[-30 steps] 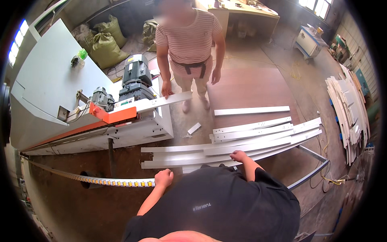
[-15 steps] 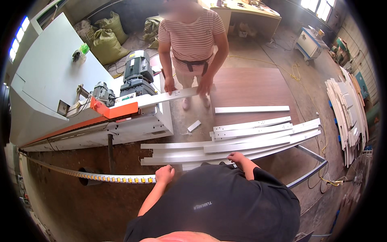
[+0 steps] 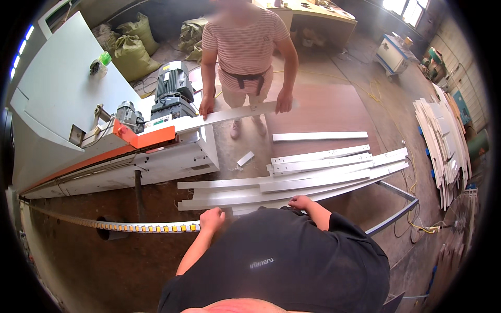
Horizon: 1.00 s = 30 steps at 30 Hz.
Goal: The person feeds white rectangular wood planks into a conveyor-based processing machine one at a time, then collects the processed pieces and stacks them on a nearby metal table. The person also moves a dark rectangular board and organizes the finished planks into a neat pile.
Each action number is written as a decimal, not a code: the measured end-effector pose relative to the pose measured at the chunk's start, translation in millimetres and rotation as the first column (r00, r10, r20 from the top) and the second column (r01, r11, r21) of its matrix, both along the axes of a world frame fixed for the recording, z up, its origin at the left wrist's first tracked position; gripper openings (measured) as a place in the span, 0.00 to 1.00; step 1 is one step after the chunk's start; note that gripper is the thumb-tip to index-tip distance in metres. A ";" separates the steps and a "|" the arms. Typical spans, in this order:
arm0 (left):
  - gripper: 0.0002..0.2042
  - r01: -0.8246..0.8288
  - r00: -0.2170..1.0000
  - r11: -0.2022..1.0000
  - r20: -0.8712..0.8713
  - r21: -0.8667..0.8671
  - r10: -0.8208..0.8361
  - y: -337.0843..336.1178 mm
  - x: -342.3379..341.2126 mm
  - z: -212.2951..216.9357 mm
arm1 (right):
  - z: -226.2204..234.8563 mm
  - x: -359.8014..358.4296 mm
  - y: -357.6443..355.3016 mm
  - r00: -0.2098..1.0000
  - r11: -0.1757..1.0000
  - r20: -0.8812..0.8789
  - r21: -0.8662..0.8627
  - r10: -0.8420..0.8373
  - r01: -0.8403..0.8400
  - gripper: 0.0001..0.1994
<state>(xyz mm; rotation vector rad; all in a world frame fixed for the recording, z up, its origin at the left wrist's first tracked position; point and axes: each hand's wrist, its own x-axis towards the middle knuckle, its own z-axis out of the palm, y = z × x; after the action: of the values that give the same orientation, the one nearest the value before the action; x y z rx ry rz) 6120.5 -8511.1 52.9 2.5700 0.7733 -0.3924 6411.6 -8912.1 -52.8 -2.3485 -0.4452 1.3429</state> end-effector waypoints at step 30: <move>0.13 0.219 0.975 0.959 0.081 -0.183 -0.207 -172.0 15.1 -27.4 | 47.3 -91.1 -192.2 0.853 0.927 0.365 0.169 -0.375 0.335 0.16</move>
<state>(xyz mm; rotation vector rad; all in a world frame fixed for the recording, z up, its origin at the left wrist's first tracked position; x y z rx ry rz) 6135.6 -8683.1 25.5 2.4769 0.4155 -0.4297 6320.6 -9104.3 -5.6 -2.4602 -0.1641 0.6661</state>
